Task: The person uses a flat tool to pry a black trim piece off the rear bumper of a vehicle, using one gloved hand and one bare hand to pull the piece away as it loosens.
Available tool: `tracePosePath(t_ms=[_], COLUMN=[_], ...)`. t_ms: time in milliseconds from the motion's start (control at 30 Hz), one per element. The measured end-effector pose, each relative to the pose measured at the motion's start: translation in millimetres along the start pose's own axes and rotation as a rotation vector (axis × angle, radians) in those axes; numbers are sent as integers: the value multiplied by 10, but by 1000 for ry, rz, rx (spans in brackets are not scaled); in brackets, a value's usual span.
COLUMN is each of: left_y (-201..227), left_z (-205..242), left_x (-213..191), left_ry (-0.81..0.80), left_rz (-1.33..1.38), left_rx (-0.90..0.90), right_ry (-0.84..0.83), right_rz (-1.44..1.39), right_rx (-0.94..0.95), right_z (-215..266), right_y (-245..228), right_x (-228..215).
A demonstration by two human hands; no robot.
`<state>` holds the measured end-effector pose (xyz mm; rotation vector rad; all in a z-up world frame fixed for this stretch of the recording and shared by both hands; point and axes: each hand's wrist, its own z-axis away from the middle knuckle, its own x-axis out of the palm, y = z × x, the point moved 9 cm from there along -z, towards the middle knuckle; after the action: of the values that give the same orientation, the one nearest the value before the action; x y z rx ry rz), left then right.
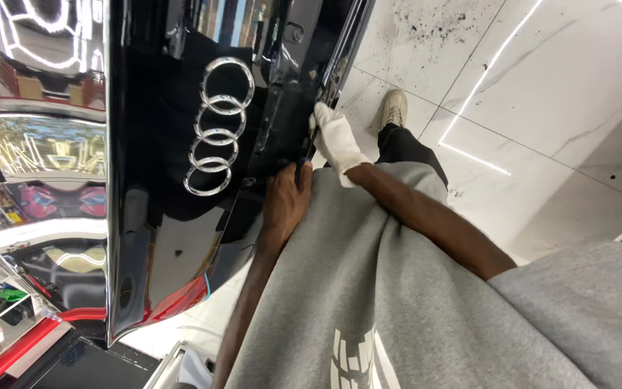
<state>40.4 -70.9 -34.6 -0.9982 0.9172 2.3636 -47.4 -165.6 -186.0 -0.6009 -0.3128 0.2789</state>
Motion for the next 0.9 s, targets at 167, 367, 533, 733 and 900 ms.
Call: tracePosePath(t_ms=[167, 367, 533, 733, 900], left_y=[-50, -29, -262, -649, -626], left_z=[-424, 224, 670, 989, 1049], left_x=[287, 124, 137, 284, 337], left_ry=[17, 11, -111, -203, -192], left_rz=[110, 22, 134, 310, 383], left_rx=[97, 129, 96, -113, -147], right_ry=[-35, -86, 127, 263, 313], right_rz=[496, 498, 643, 630, 331], right_rx=[-662, -606, -200, -115, -179], right_z=[-284, 638, -43, -207, 52], right_y=[-160, -605, -524, -799, -848], right_x=[-174, -99, -642, -748, -735])
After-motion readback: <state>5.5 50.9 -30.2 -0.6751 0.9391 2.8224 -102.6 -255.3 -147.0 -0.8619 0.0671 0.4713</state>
